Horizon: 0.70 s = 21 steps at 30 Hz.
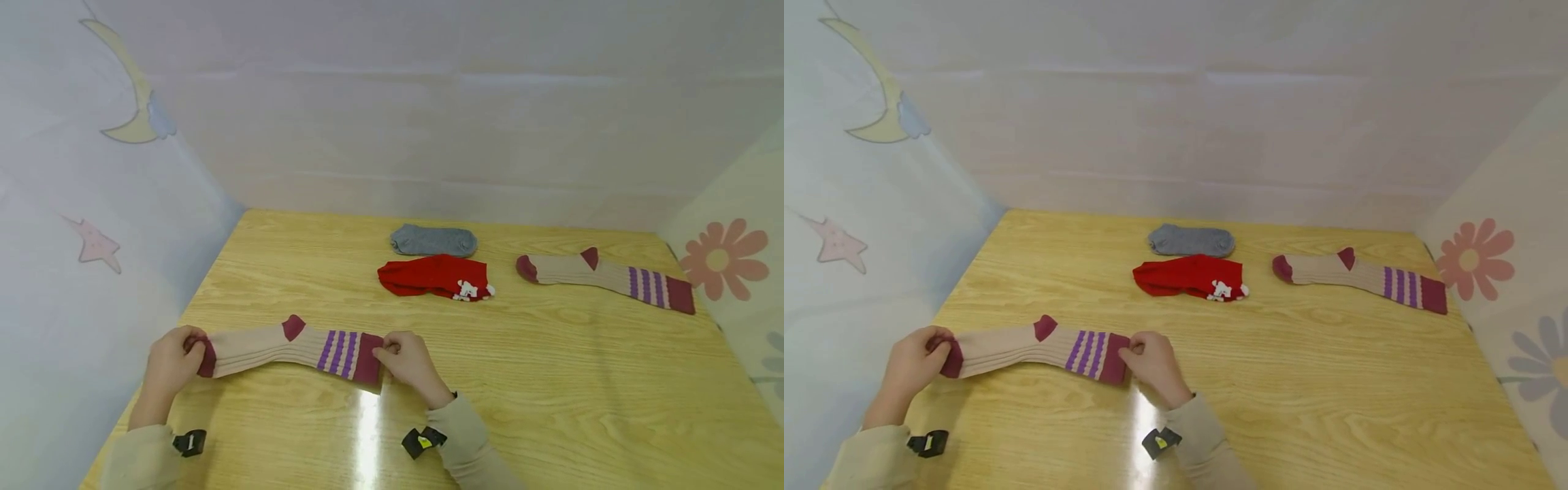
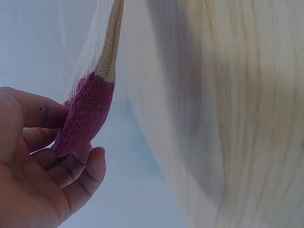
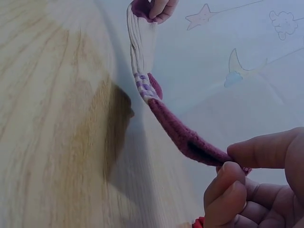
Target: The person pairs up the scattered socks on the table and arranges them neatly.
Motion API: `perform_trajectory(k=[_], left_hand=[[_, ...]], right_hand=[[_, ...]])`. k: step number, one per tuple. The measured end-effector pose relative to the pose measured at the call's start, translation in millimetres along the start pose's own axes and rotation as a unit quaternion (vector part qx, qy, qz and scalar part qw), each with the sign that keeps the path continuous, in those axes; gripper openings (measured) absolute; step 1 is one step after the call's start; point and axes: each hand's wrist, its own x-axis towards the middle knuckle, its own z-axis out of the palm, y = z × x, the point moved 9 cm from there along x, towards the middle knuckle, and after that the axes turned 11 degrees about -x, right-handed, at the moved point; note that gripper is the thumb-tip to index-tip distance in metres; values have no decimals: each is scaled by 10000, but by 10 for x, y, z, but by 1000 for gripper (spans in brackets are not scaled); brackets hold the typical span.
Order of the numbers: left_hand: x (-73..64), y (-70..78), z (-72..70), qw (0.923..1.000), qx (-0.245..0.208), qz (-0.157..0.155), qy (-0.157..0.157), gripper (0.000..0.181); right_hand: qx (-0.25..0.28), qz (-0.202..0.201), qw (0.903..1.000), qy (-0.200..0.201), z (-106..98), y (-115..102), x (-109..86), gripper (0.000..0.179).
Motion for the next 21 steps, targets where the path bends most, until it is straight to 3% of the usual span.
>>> perform_trajectory(k=[8,21], left_hand=[[24,72,49,9999,-92,87,97,14],[43,212,170,9989,-281,374,76,13]], right_hand=[[110,57,9997,221,-153,-4,-40,13],[530,508,9952,645,-359,202,-81,9]])
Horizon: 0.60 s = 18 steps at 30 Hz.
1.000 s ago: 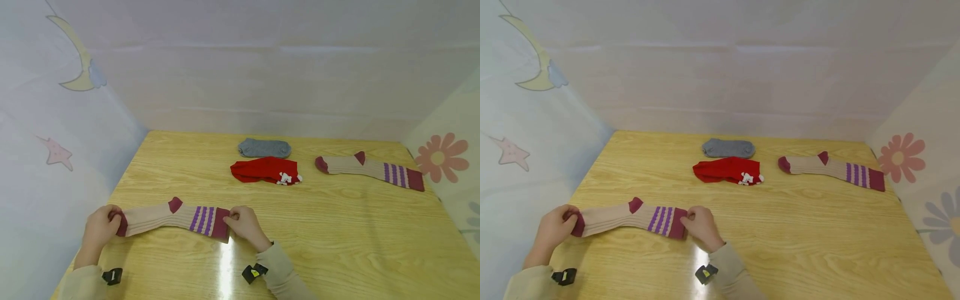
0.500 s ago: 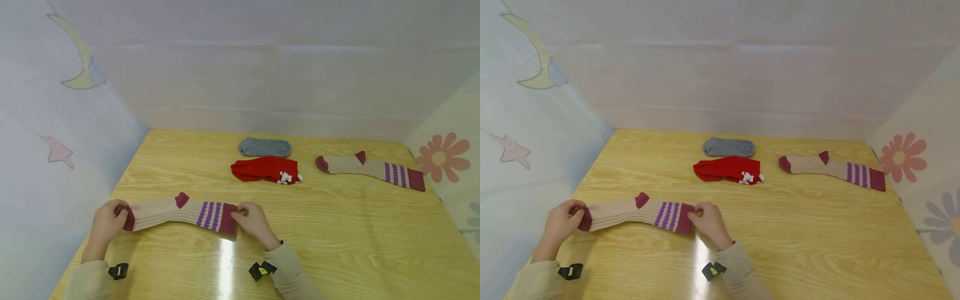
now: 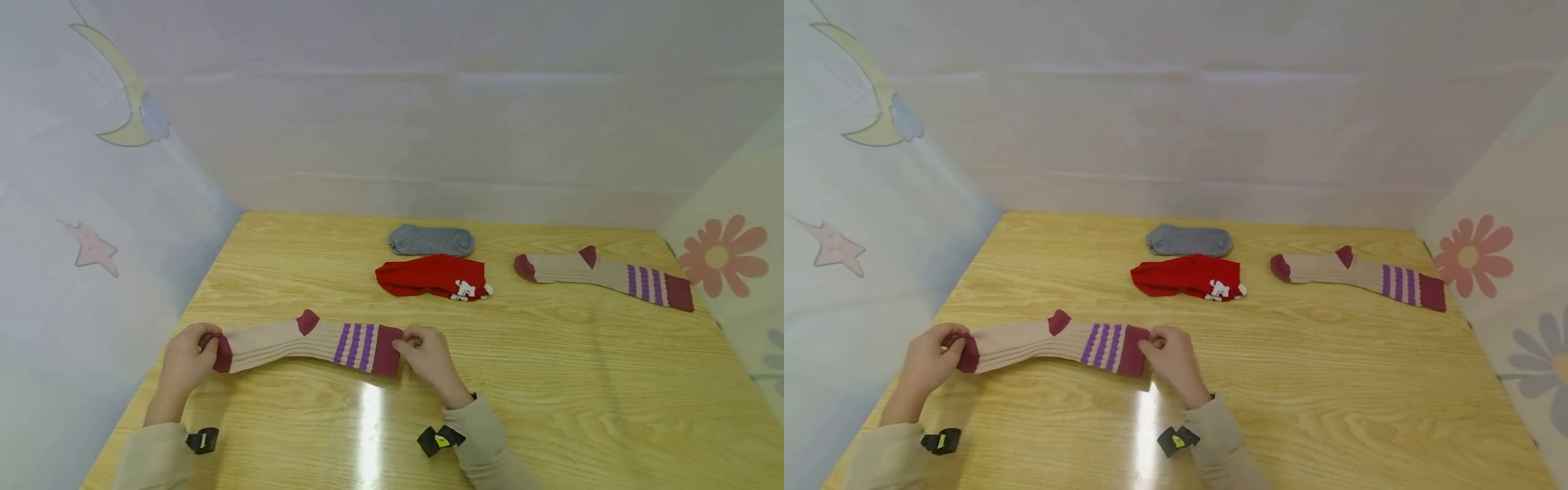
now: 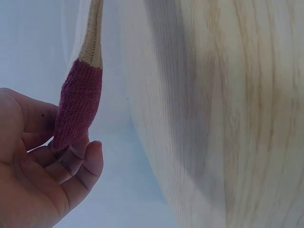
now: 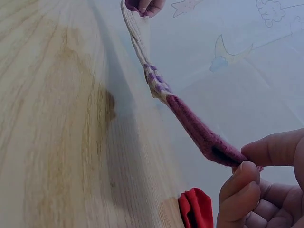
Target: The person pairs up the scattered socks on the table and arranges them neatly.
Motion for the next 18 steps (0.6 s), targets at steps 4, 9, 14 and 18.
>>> perform_trajectory(k=[4,9,14,18], left_hand=[[24,38,57,9998,-33,180,8,12],[45,83,111,9995,-35,315,-19,11],[79,125,160,9993,-96,347,-92,12],[113,140,216,9992,-140,341,-147,12]], right_hand=[[70,108,9998,144,-79,63,6,9],[76,113,9997,215,-161,110,12,10],[92,238,9993,256,-225,167,11,10],[83,337,9987,367,-292,206,6,9]])
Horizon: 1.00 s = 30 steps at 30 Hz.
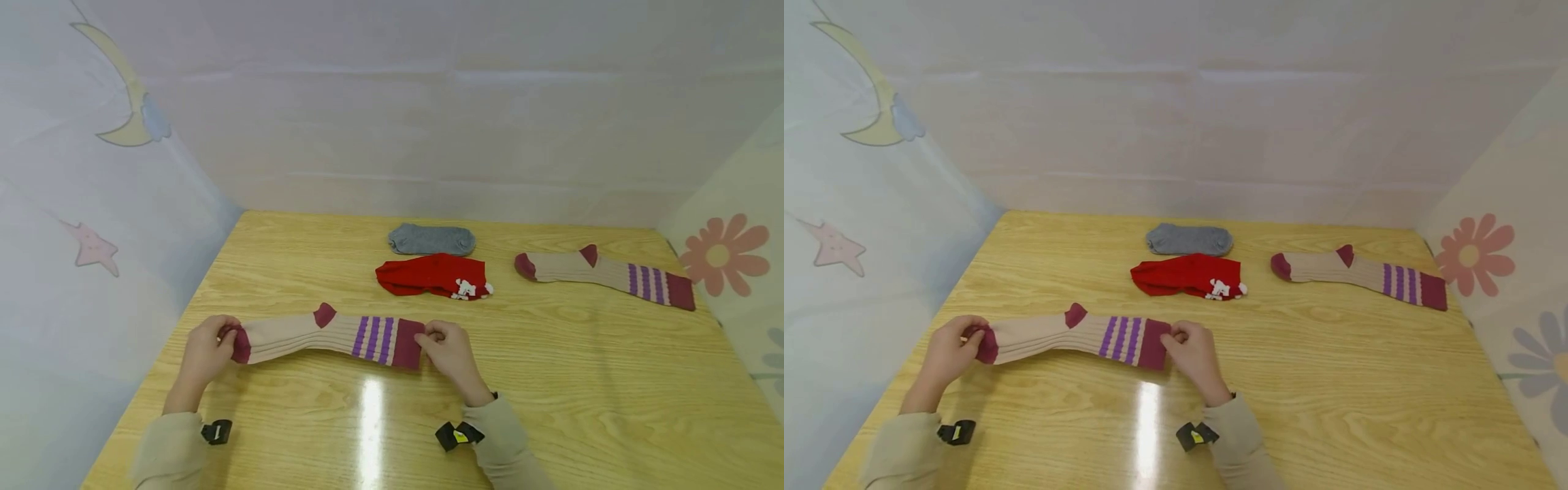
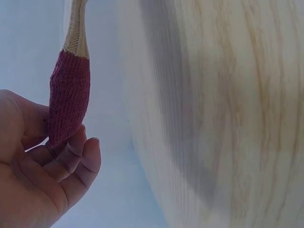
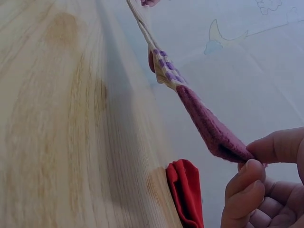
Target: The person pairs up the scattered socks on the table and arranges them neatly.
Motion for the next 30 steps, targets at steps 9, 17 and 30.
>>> perform_trajectory(k=[9,17,30], left_hand=[[77,28,110,9999,-115,21,-94,12],[117,64,204,9997,-171,51,-186,12],[178,159,340,9983,-414,53,-397,12]], right_hand=[[40,146,9999,37,-118,72,-10,10],[8,189,9997,155,-232,140,-22,9],[-133,235,9992,290,-401,259,-11,10]])
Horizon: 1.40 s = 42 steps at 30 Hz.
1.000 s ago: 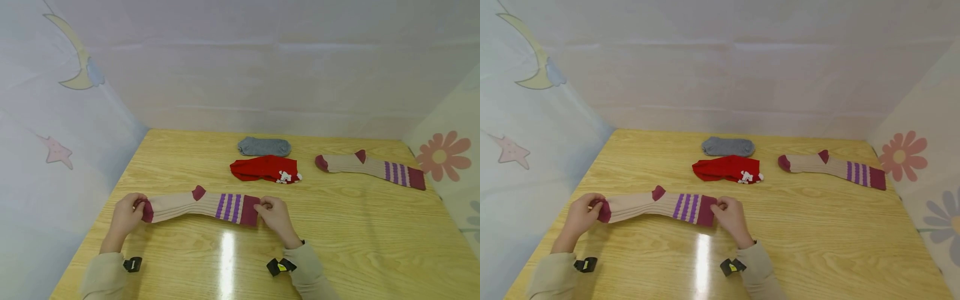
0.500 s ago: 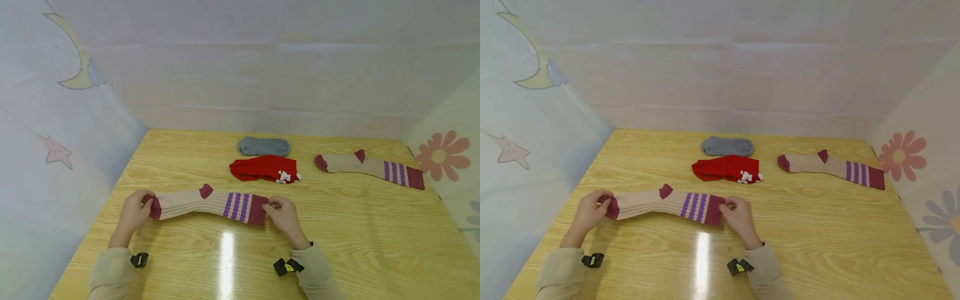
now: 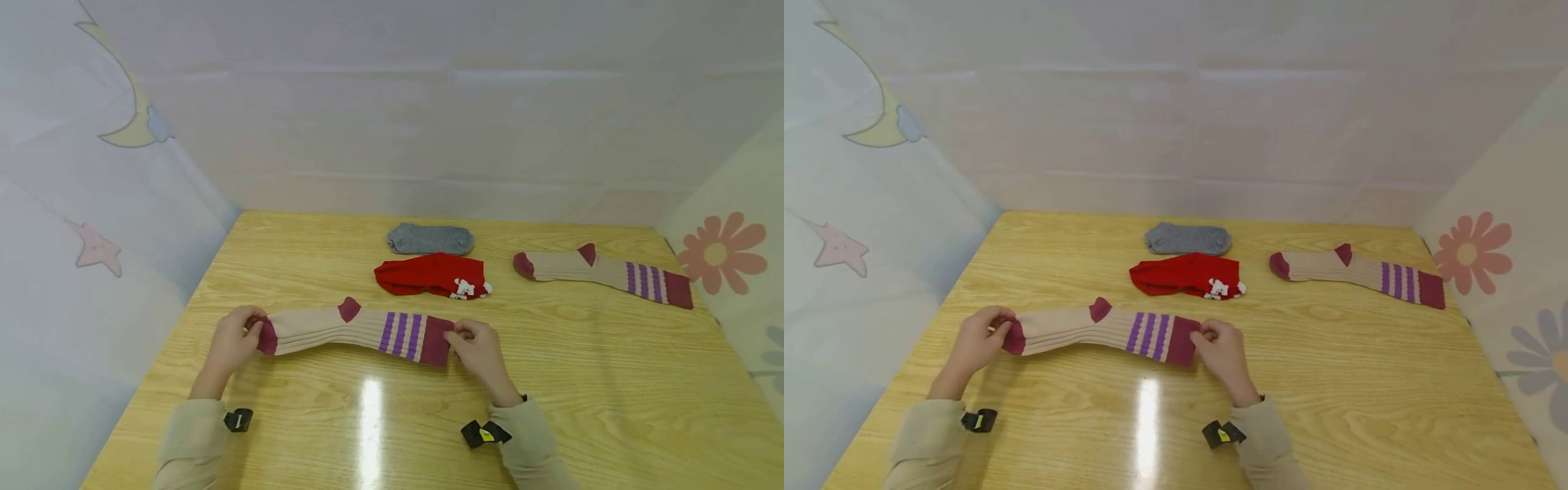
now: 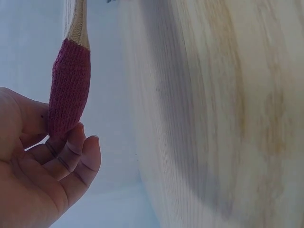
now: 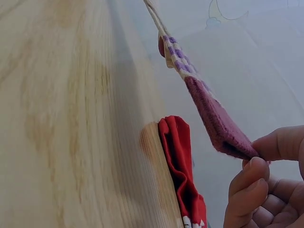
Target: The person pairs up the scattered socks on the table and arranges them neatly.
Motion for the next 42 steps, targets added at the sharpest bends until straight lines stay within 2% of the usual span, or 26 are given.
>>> perform_trajectory(k=[8,17,26,38,42], left_hand=[[27,40,76,10000,-37,-42,-81,12],[72,150,162,9998,-67,130,-161,12],[126,226,268,9994,-189,123,-251,13],[210,339,401,9985,-260,302,-373,13],[213,414,453,9976,-245,461,-449,12]], right_hand=[[-205,-88,9997,79,-103,33,9,10],[-507,-183,9985,121,-231,70,8,9],[-728,-297,9968,141,-372,79,-16,10],[-1013,-335,9938,312,-530,174,-37,9],[-1120,-280,9927,345,-579,228,-40,9]])
